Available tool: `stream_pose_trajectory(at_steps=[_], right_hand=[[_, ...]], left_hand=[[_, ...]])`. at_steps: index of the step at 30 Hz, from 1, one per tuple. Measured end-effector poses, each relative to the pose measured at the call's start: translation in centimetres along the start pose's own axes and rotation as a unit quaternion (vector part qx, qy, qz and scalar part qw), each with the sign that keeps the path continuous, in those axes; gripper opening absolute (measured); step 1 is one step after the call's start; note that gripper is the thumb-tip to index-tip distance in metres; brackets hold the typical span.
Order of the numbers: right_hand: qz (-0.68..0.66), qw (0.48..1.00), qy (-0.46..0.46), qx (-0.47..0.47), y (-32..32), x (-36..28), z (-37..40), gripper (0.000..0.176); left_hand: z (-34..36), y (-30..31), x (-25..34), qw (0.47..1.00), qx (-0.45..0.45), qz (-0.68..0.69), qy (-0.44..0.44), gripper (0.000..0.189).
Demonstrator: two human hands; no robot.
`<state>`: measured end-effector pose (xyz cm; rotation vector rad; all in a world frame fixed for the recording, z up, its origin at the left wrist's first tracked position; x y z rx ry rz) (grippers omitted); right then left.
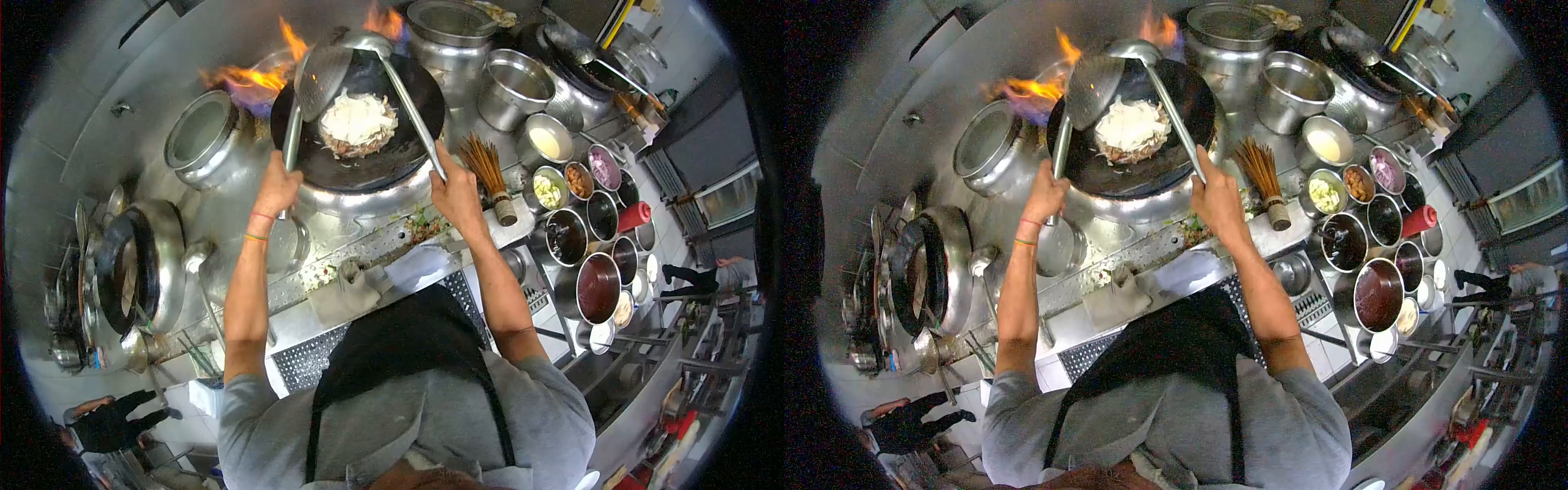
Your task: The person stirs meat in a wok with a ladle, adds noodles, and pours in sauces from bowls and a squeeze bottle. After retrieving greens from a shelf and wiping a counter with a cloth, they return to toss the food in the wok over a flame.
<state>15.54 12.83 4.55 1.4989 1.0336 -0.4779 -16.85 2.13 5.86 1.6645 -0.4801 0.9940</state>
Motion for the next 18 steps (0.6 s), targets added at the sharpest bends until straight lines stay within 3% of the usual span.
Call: stream_pose_trajectory(at_steps=[3,6,9,10,13,15,17,18], right_hand=[[0.002,1.000,-0.002,-0.014,-0.3,-0.6,0.0,0.056],[-0.040,0.999,0.020,-0.009,-1.1,-0.7,0.8,0.054],[-0.056,0.991,-0.096,-0.067,-0.5,-0.8,2.7,0.050],[-0.054,0.991,-0.098,-0.070,-0.6,0.0,3.4,0.050],[-0.028,0.987,-0.138,-0.072,-1.7,4.2,5.6,0.050],[-0.065,0.964,-0.203,-0.158,-2.8,6.1,7.0,0.050],[-0.114,0.976,-0.138,-0.124,-2.5,5.9,7.7,0.050],[-0.147,0.957,-0.189,-0.165,-2.3,6.0,8.0,0.051]], left_hand=[[0.9,2.0,1.1,0.999,0.032,-0.008,-0.026,0.026],[3.5,4.0,1.5,0.991,0.065,0.099,-0.060,0.023],[8.6,5.4,2.7,0.970,0.152,0.190,-0.020,0.022],[10.6,5.5,2.0,0.957,0.176,0.232,0.017,0.021],[17.4,3.9,-2.7,0.891,0.243,0.376,0.071,0.018],[22.4,1.5,-6.1,0.833,0.264,0.469,0.125,0.014],[27.4,-1.3,-10.1,0.766,0.246,0.563,0.188,0.011],[29.3,-2.3,-10.5,0.753,0.250,0.571,0.210,0.013]])
Point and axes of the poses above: each hand's wrist, its own z-axis away from the middle knuckle, its own y-axis out of the back of the hand, x = y × z, the point moved 5 cm from there along -z, towards the middle knuckle, and after that the axes turned 13 degrees about -y, right-handed, at the moved point
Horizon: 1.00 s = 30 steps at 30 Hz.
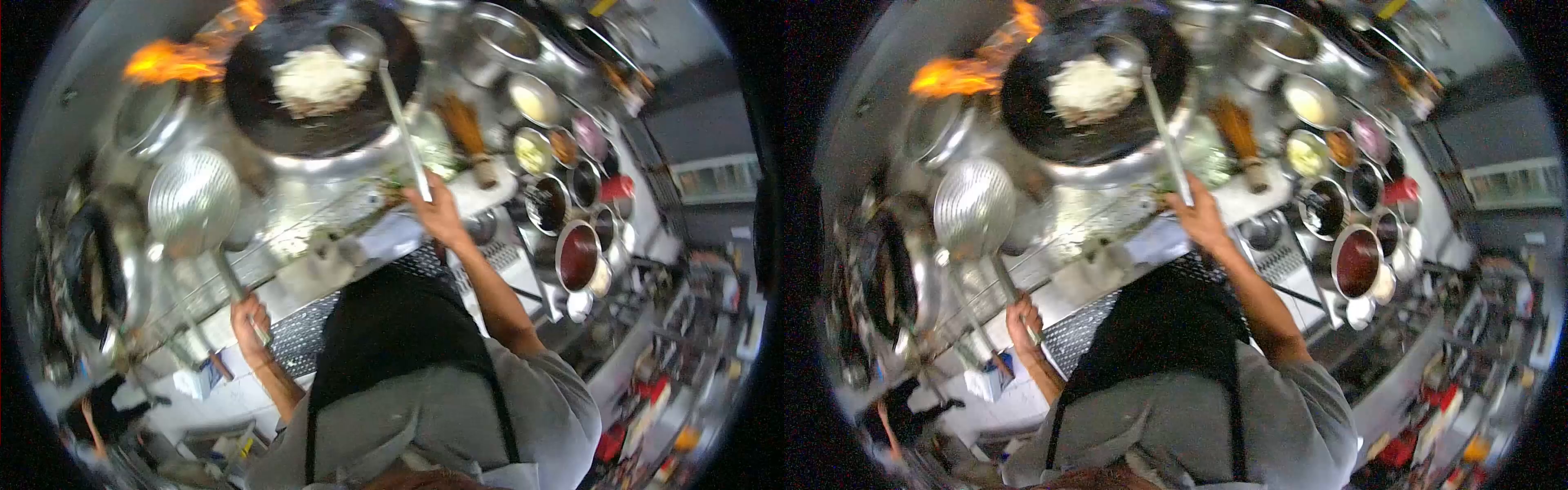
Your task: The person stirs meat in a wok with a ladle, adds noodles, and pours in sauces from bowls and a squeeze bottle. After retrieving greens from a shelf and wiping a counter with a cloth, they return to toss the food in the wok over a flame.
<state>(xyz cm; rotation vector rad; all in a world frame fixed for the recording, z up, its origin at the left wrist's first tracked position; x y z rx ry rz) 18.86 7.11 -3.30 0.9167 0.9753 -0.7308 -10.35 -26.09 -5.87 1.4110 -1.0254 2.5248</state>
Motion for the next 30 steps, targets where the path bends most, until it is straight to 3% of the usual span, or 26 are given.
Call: stream_pose_trajectory(at_steps=[2,4,5,7,9,10,11,12,13,14,15,16,17,18,21,23,24,26,27,30], right_hand=[[-0.049,0.999,0.001,-0.004,0.9,0.4,0.8,0.053],[-0.127,0.982,-0.103,-0.091,2.6,-1.7,3.3,0.053],[-0.223,0.964,-0.097,-0.105,2.9,-1.3,4.0,0.053],[-0.283,0.945,-0.113,-0.120,4.8,-1.5,6.0,0.052],[-0.309,0.940,-0.095,-0.106,7.3,-0.9,7.7,0.049],[-0.332,0.935,-0.082,-0.092,8.7,-0.8,8.9,0.046],[-0.335,0.936,-0.095,-0.057,10.4,-0.7,10.3,0.044],[-0.335,0.938,-0.084,-0.035,12.1,-0.5,11.7,0.042],[-0.336,0.939,-0.074,-0.014,13.6,-0.2,13.1,0.041],[-0.333,0.940,-0.077,0.014,15.2,0.3,14.6,0.042],[-0.329,0.940,-0.081,0.038,16.5,0.8,16.0,0.042],[-0.322,0.941,-0.078,0.066,17.7,1.0,17.4,0.045],[-0.318,0.940,-0.080,0.096,18.9,2.0,19.0,0.046],[-0.340,0.930,-0.086,0.110,19.9,2.9,20.4,0.046],[-0.281,0.937,-0.105,0.178,22.6,5.3,24.5,0.048],[-0.237,0.941,-0.120,0.208,23.8,6.0,26.8,0.050],[-0.235,0.935,-0.140,0.224,24.1,6.5,27.8,0.050],[-0.217,0.934,-0.164,0.232,24.6,7.7,29.5,0.050],[-0.195,0.933,-0.188,0.239,24.7,8.3,30.2,0.050],[-0.199,0.922,-0.215,0.253,24.5,10.0,31.8,0.049]], left_hand=[[1.4,2.0,-3.2,0.999,-0.030,0.027,0.032,0.020],[1.6,4.7,-5.7,0.993,-0.081,0.069,0.053,0.030],[1.6,5.6,-6.4,0.989,-0.092,0.094,0.062,0.034],[1.9,4.6,-6.3,0.984,-0.117,0.110,0.080,0.033],[1.8,4.5,-5.4,0.985,-0.009,-0.159,0.072,0.030],[2.2,3.4,-4.1,0.941,0.021,-0.328,0.077,0.026],[-0.6,6.4,-3.0,0.803,-0.119,-0.580,-0.073,0.024],[-2.5,6.0,-0.8,0.704,-0.116,-0.662,-0.231,0.025],[-1.8,2.3,0.9,0.577,-0.107,-0.714,-0.381,0.027],[-2.6,0.0,1.6,0.669,-0.136,-0.659,-0.315,0.027],[-1.5,-7.9,2.6,0.750,-0.158,-0.595,-0.242,0.028],[-0.1,-14.9,1.5,0.793,-0.145,-0.557,-0.201,0.027],[0.9,-20.8,-0.3,0.781,-0.211,-0.547,-0.216,0.026],[0.1,-24.5,-3.6,0.754,-0.284,-0.527,-0.271,0.025],[3.9,-38.8,-14.7,0.655,-0.468,-0.537,-0.254,0.025],[4.1,-44.7,-23.2,0.645,-0.509,-0.482,-0.305,0.036],[4.6,-47.3,-25.9,0.578,-0.500,-0.569,-0.303,0.046],[3.3,-49.5,-32.8,0.461,-0.543,-0.642,-0.286,0.051],[3.6,-49.5,-33.7,0.458,-0.543,-0.643,-0.286,0.051],[2.7,-48.0,-39.8,0.353,-0.636,-0.652,-0.212,0.054]])
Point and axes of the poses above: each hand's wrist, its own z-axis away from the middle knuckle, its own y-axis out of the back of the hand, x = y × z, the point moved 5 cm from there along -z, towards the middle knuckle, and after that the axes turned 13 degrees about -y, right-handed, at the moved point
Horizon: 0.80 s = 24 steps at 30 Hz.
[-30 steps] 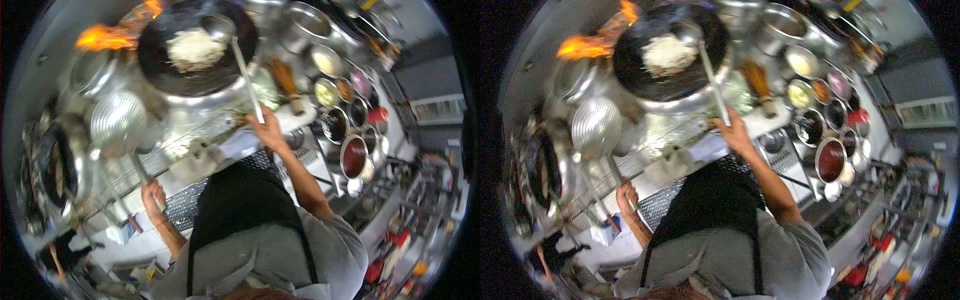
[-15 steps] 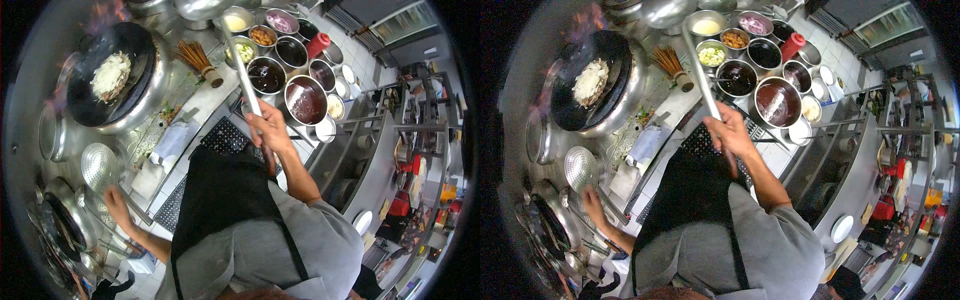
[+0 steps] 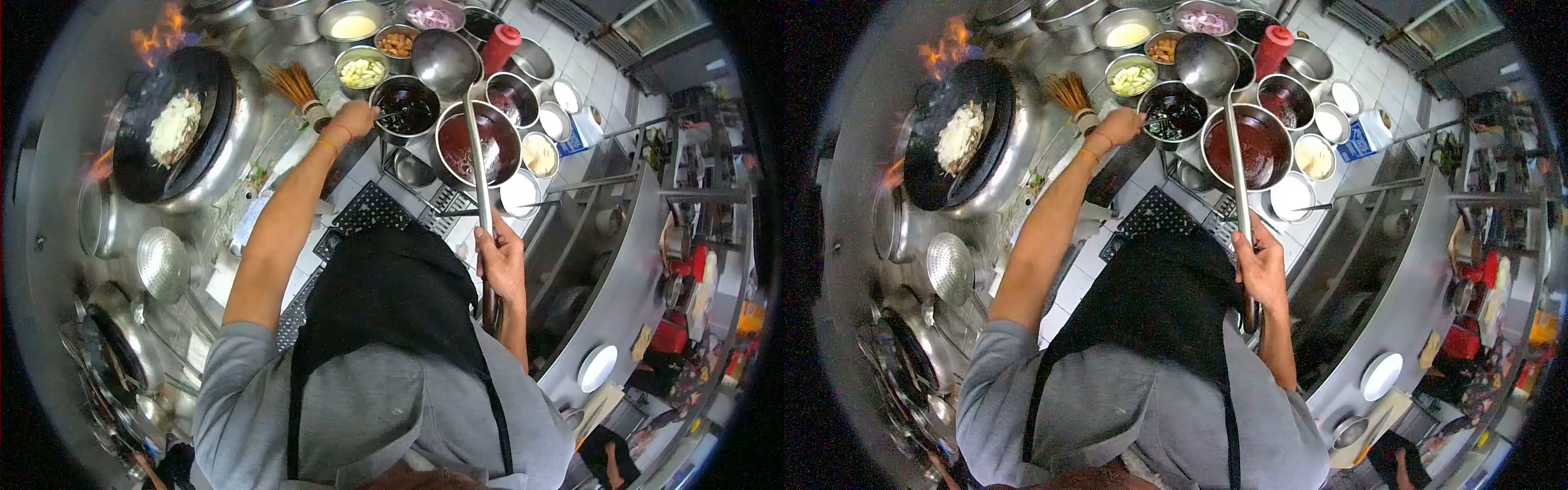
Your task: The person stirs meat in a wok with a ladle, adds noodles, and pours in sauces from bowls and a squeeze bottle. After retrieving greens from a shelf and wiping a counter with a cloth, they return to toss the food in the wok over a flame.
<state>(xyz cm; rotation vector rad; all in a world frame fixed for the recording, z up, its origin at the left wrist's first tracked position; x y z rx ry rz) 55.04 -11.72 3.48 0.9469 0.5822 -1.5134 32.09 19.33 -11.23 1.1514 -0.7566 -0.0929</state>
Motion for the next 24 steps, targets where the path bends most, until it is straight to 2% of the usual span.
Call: stream_pose_trajectory(at_steps=[1,3,4,5,6,7,10,14,19,20,22,23,24], right_hand=[[-0.002,1.000,-0.018,0.005,0.2,0.9,0.0,0.050],[-0.006,1.000,-0.017,0.010,0.5,1.9,-0.1,0.049],[0.013,0.999,-0.029,0.010,0.4,1.9,-0.2,0.048],[0.032,0.999,-0.040,0.008,0.3,2.0,-0.3,0.047],[0.034,0.999,-0.026,0.011,0.4,2.2,-0.6,0.045],[0.035,0.999,-0.027,0.009,0.4,2.3,-0.7,0.045],[0.048,0.998,-0.026,0.008,0.3,2.6,-1.6,0.045],[0.077,0.997,-0.013,-0.003,0.4,2.8,-2.6,0.045],[0.054,0.997,-0.038,-0.036,0.6,3.4,-3.3,0.047],[0.006,0.997,-0.041,-0.064,0.6,4.1,-3.5,0.047],[-0.074,0.989,-0.066,-0.110,0.4,4.1,-3.5,0.044],[-0.068,0.989,-0.065,-0.115,0.5,4.1,-3.5,0.044],[-0.142,0.975,-0.099,-0.142,0.5,4.4,-3.5,0.042]], left_hand=[[0.5,-0.3,0.4,1.000,-0.006,-0.004,-0.003,0.054],[2.6,-1.2,1.6,0.985,0.049,0.162,-0.024,0.053],[3.6,-1.3,1.9,0.971,0.125,0.193,-0.059,0.050],[4.4,-1.8,1.8,0.972,0.124,0.192,-0.060,0.050],[5.6,-2.3,1.3,0.936,0.136,0.323,0.023,0.047],[7.0,-2.8,1.2,0.877,0.144,0.447,0.106,0.045],[10.2,-1.4,2.7,0.845,0.159,0.493,0.132,0.039],[11.4,-0.1,3.0,0.850,0.182,0.478,0.128,0.039],[10.7,0.9,3.5,0.883,0.211,0.414,0.071,0.042],[10.6,1.7,3.6,0.918,0.236,0.316,0.046,0.043],[10.5,3.1,4.3,0.932,0.235,0.275,0.033,0.045],[10.4,3.9,5.0,0.944,0.230,0.235,0.017,0.047],[10.2,4.5,5.5,0.954,0.239,0.179,0.010,0.047]])
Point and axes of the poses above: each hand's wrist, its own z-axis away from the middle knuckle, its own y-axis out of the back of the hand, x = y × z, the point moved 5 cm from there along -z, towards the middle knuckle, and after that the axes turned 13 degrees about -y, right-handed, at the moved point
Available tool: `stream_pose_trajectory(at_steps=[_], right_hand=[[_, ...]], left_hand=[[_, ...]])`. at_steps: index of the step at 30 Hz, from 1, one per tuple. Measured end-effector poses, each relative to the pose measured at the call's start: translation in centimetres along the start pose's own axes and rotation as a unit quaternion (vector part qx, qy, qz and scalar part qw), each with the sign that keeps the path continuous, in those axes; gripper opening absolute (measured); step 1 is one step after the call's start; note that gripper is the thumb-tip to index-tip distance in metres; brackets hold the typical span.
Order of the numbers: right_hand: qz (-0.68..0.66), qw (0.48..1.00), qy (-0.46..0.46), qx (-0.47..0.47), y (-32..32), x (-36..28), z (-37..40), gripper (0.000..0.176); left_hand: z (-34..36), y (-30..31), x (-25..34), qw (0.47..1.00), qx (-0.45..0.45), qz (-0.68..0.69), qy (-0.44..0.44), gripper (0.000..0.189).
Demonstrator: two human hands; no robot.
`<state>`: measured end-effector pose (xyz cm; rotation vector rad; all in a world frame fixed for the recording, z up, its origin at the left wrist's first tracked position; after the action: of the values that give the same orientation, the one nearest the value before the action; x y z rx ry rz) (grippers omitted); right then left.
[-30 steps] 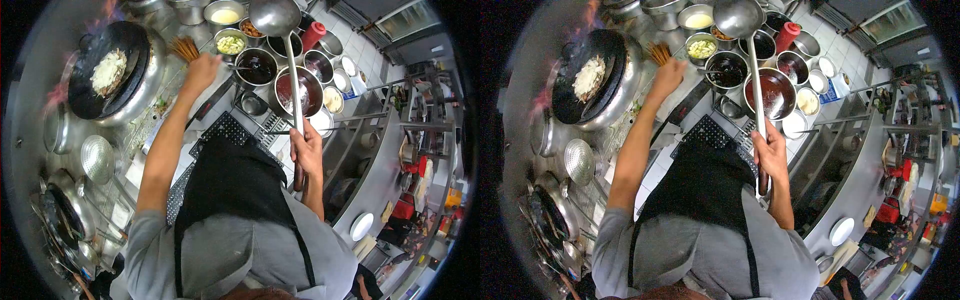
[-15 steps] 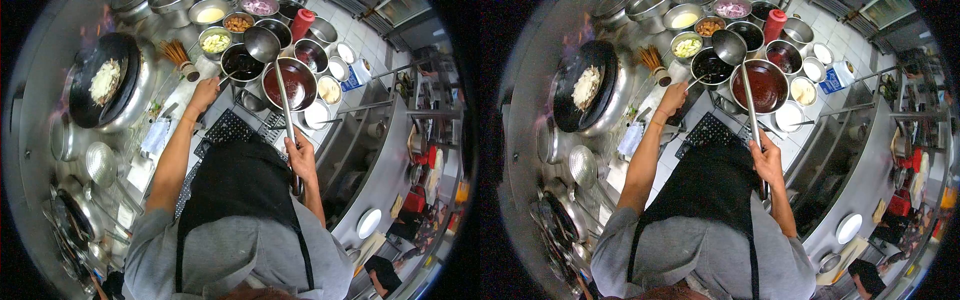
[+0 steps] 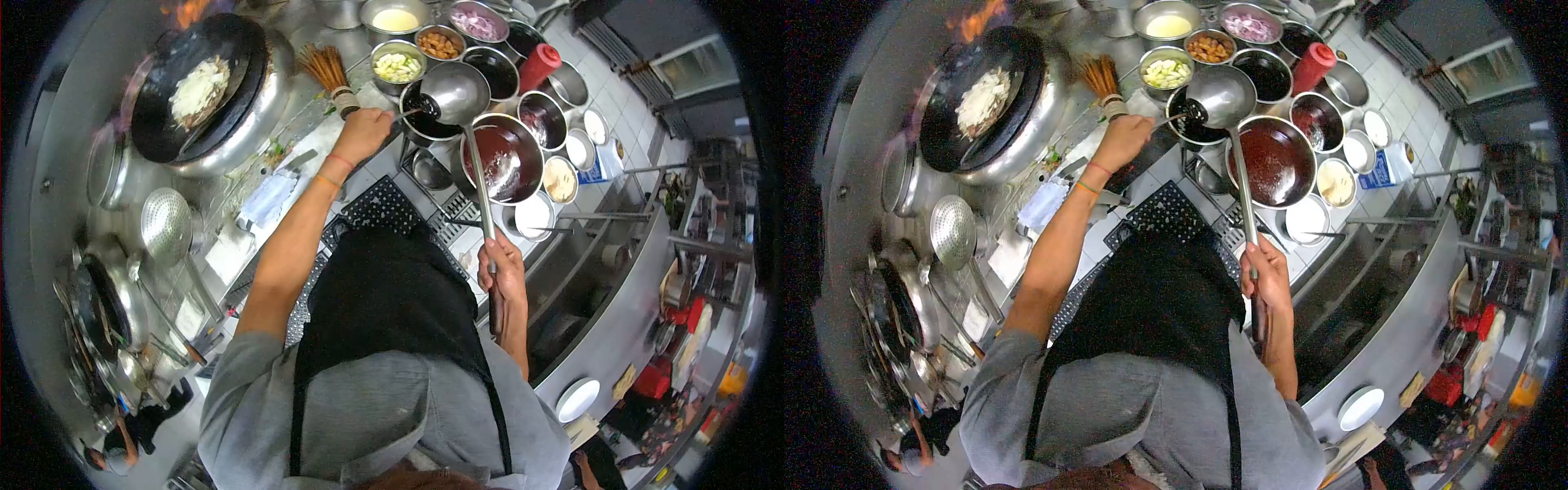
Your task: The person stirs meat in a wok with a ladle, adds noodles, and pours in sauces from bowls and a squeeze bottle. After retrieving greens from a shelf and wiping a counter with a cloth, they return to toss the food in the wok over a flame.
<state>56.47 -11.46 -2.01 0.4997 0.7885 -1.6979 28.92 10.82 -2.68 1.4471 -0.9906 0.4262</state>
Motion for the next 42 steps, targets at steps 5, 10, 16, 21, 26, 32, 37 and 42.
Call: stream_pose_trajectory(at_steps=[5,10,16,21,26,32,37,42], right_hand=[[-0.070,0.996,-0.045,-0.039,-1.8,-1.0,-0.4,0.038],[-0.007,0.997,-0.001,-0.072,-6.4,-4.1,-1.5,0.032],[0.117,0.982,0.054,-0.137,-17.3,-7.8,-5.7,0.041],[0.290,0.920,0.151,-0.218,-28.4,-7.5,-11.9,0.040],[0.532,0.705,0.450,-0.130,-40.2,-7.5,-22.0,0.041],[0.428,0.754,0.493,-0.075,-44.1,-12.2,-17.0,0.041],[0.417,0.856,0.288,-0.100,-41.0,-7.2,-16.7,0.049],[0.411,0.854,0.287,-0.139,-38.2,-2.9,-18.1,0.041]], left_hand=[[0.6,0.9,-1.4,0.992,-0.074,-0.088,0.047,0.076],[9.4,4.7,-4.4,0.996,-0.036,-0.025,0.083,0.069],[21.9,7.9,-7.6,0.989,0.010,0.061,0.137,0.052],[29.7,9.6,-9.3,0.961,0.113,0.141,0.209,0.039],[32.4,10.0,-9.5,0.944,0.120,0.194,0.240,0.030],[31.7,12.7,-7.9,0.947,0.052,0.234,0.215,0.028],[26.5,15.6,-6.6,0.960,-0.084,0.226,0.142,0.028],[18.8,16.6,-3.8,0.950,-0.248,0.183,-0.045,0.028]])
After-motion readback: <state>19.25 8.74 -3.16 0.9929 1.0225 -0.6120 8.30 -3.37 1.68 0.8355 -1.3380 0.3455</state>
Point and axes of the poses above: each hand's wrist, its own z-axis away from the middle knuckle, its own y-axis out of the back of the hand, x = y × z, the point moved 5 cm from there along -z, towards the middle knuckle, and after that the axes turned 13 degrees about -y, right-handed, at the moved point
